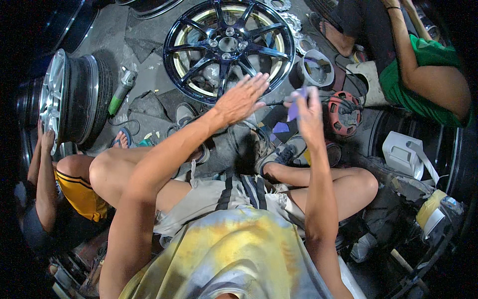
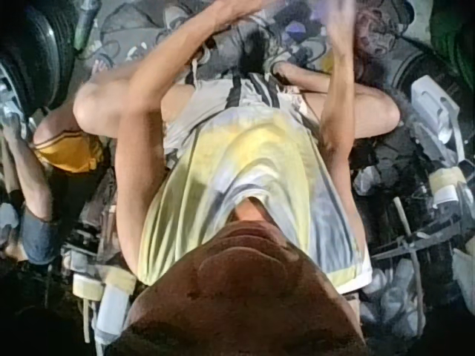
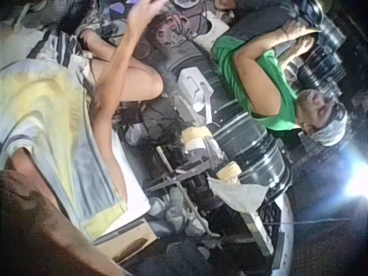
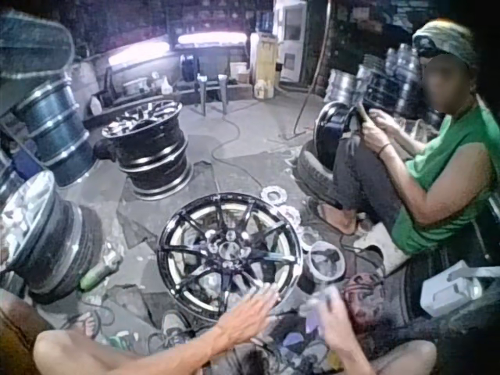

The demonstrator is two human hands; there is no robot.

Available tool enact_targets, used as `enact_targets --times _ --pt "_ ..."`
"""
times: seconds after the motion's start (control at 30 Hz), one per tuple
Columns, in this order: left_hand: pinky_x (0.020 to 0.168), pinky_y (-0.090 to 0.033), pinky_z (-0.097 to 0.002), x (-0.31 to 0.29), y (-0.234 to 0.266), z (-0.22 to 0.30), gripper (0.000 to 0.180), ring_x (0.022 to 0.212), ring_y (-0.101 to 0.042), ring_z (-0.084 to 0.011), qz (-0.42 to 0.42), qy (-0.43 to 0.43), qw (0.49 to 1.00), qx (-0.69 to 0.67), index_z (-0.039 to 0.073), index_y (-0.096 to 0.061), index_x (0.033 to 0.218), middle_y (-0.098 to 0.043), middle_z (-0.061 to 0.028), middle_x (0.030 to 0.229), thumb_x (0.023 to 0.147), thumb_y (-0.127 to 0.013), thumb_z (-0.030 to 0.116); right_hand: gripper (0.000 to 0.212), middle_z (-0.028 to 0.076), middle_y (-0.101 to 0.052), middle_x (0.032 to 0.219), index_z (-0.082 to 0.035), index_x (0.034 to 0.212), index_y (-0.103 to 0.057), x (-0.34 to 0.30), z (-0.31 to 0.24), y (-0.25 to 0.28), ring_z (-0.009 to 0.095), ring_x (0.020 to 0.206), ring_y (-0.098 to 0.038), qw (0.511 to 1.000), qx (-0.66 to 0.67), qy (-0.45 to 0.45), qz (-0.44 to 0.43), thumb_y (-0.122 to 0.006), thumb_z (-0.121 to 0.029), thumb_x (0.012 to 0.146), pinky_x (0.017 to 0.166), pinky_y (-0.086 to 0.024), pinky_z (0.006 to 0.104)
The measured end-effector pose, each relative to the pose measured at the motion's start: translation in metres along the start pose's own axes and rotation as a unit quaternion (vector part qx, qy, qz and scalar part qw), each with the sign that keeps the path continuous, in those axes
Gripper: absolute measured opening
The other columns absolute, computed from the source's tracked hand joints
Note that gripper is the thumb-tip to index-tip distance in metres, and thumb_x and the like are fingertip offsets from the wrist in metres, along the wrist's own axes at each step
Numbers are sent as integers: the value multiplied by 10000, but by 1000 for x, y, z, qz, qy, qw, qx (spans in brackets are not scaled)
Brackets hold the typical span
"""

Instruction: The person sits on the floor and uses a purple sanding block to rub the surface of a black car wheel rim. They systematically move the block across the spokes and the outer edge of the rim, applying pressure to smooth the surface. The person occasionally pauses to adjust their grip or the position of the sanding block.

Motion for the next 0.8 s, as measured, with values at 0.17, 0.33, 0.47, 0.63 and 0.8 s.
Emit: enact_targets --times 0.17,0.33,0.47,0.63,0.8 --pt "1224 -207 -504 5 25 -84 643 1504 -290 -323 -6 122 985 122 1 -417 1493 -368 -179 1591 1063 -349 473 239 13 -557 785 -56 1060 -569 5 17 -37 91 694 -498 987 -134 -19 -88 -591 -292 1030 619 -446 289" --pt "855 -505 -487 -40 73 -174 390 987 -632 -383 160 287 942 68 13 -685 1017 -639 -192 1049 997 -548 377 394 194 -636 1017 -93 1323 -621 6 -4 -94 320 865 -657 933 -269 211 -111 -661 -226 954 810 -529 425" --pt "863 -534 -514 -45 52 -180 693 877 -686 -470 54 420 904 -61 -31 -752 820 -694 -306 890 1032 -383 517 385 198 -533 980 -94 1324 -630 8 4 -141 379 864 -613 878 -401 236 -117 -663 -160 946 776 -508 460" --pt "863 -539 -500 -51 56 -177 703 871 -693 -454 52 448 889 -71 -23 -759 818 -698 -293 861 1022 -390 540 381 229 -523 996 -62 1322 -618 7 6 -166 417 924 -593 865 -415 264 -101 -643 -126 947 811 -490 496" --pt "867 -539 -502 -48 57 -176 710 888 -691 -462 41 434 896 -91 -27 -762 832 -698 -300 882 1019 -391 548 365 233 -546 1027 -49 1290 -640 33 3 -176 420 954 -602 835 -459 297 -57 -648 -94 929 812 -498 489"
Point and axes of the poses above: each hand's wrist, its own x-axis towards the middle knuckle, its own y-axis out of the back of the hand, z = x × y, the point moved 4 cm from there along x, towards the middle knuckle
